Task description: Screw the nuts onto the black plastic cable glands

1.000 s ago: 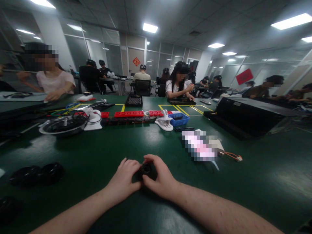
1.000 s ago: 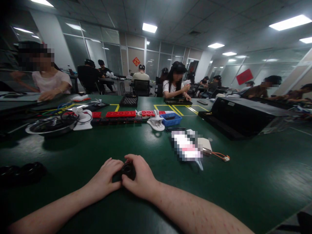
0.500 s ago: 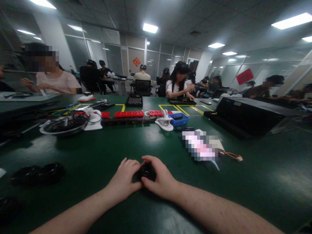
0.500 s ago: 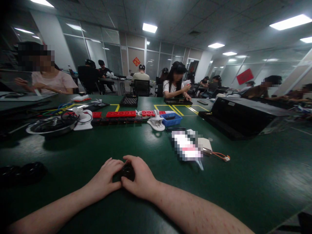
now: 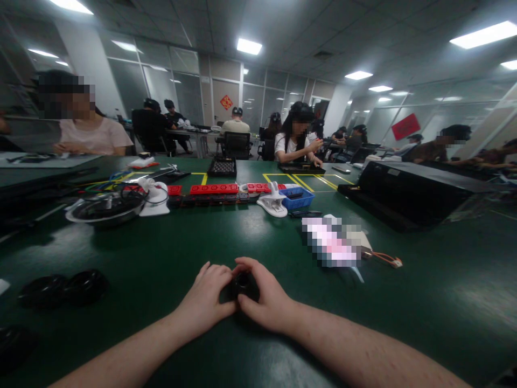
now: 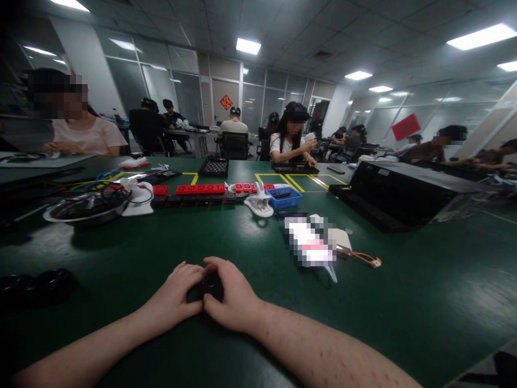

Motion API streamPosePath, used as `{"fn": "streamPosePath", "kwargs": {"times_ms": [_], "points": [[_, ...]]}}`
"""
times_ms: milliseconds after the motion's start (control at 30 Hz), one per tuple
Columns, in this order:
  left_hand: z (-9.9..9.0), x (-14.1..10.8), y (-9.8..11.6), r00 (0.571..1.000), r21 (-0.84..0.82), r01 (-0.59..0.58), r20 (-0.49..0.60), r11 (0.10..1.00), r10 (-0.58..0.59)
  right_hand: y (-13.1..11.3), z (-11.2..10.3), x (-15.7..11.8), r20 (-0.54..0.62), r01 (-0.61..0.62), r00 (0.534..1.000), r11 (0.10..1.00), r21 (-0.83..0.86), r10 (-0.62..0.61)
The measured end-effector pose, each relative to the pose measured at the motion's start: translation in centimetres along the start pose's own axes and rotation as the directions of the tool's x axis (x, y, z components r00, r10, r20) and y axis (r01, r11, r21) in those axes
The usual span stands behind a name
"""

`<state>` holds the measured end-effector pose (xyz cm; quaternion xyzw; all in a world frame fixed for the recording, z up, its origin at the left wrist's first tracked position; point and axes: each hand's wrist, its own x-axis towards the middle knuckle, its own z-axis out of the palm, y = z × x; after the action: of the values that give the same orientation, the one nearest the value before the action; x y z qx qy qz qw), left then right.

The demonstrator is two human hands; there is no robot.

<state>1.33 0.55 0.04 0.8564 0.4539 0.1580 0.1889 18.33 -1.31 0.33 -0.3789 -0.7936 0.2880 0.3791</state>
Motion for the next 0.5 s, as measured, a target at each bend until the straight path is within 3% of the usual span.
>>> {"fn": "streamPosePath", "kwargs": {"times_ms": [100, 300, 500], "points": [[0.12, 0.01, -0.16, 1.0, 0.003, -0.012, -0.008, 1.0, 0.012, -0.21, -0.12, -0.09, -0.004, 0.01, 1.0, 1.0, -0.003, -0.01], [-0.19, -0.08, 0.31, 1.0, -0.005, -0.009, -0.015, 1.0, 0.009, 0.01, -0.03, 0.24, -0.057, -0.134, 0.99, 0.987, -0.086, 0.13], [0.06, -0.01, -0.02, 1.0, 0.001, -0.012, -0.025, 1.0, 0.012, 0.06, -0.1, -0.07, 0.01, 0.046, 0.999, 0.999, 0.01, -0.046]]}}
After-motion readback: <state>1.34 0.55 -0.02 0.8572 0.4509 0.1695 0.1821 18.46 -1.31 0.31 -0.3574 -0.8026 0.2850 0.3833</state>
